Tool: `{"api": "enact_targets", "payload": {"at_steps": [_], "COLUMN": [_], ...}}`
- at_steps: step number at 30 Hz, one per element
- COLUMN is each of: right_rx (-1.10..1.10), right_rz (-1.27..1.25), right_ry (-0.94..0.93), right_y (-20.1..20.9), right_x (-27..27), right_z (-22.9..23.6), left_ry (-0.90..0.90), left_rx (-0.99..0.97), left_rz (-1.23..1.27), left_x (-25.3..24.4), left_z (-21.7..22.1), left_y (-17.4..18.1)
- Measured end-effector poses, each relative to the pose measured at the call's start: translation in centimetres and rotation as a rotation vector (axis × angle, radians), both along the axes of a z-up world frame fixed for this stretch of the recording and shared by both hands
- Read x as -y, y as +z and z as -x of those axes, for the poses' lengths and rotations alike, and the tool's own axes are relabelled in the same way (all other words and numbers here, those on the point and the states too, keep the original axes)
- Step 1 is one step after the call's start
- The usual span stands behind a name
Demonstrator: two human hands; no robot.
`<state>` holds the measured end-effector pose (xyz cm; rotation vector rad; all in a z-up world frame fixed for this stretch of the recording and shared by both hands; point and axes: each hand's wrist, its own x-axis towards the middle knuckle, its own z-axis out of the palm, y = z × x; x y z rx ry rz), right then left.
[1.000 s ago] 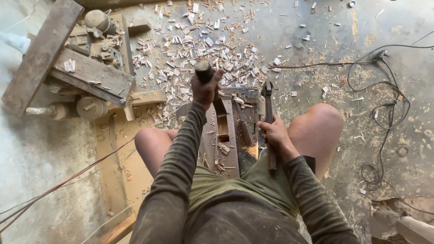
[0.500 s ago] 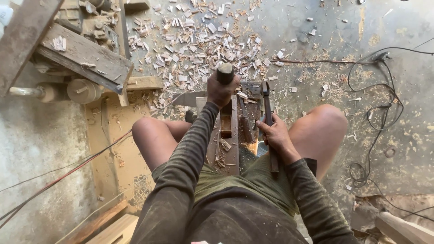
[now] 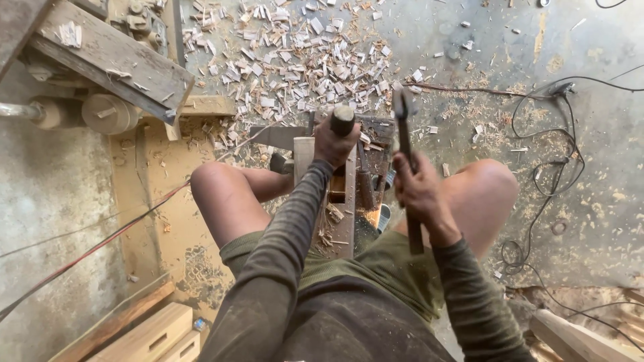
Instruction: Chiseling and hammering a wooden furniture frame to refine a slot or groove.
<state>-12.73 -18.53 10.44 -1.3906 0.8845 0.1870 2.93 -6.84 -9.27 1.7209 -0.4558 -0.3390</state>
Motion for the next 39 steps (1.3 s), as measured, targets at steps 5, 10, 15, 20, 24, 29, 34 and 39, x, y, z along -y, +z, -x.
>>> {"api": "enact_targets", "payload": {"at_steps": [5, 10, 15, 20, 24, 29, 34, 39], "right_rx": [0.596, 0.785, -0.328, -0.100, 0.293, -0.035, -0.566, 0.020], "right_rz": [0.204, 0.333, 0.554, 0.622, 0.591, 0.732, 0.497, 0.784], "right_ry": [0.069, -0.031, 0.738, 0.606, 0.297, 0.669, 0.741, 0.474], "right_y": [6.1, 4.3, 5.9, 10.8, 7.7, 3.0, 9.3, 3.3], "right_x": [2.7, 2.8, 0.8, 3.4, 5.1, 3.6, 4.5, 9.2], "right_z": [-4.3, -9.2, -11.1, -13.4, -14.9, -13.2, -14.6, -14.9], "left_ry": [0.043, 0.047, -0.001, -0.014, -0.021, -0.046, -0.113, -0.088], "left_rx": [-0.087, -0.128, -0.159, -0.257, -0.216, -0.239, -0.236, -0.232], "left_rz": [-0.026, -0.005, -0.033, -0.032, -0.012, -0.044, -0.164, -0.055], "left_x": [-0.2, 0.0, -0.1, 0.2, 1.1, 0.9, 1.0, 0.9], "left_z": [-0.2, -0.3, 0.6, 1.3, 0.7, 1.2, 1.0, 0.4], "left_y": [0.0, 0.3, -0.7, -1.9, -2.5, -1.3, -0.9, -0.8]}}
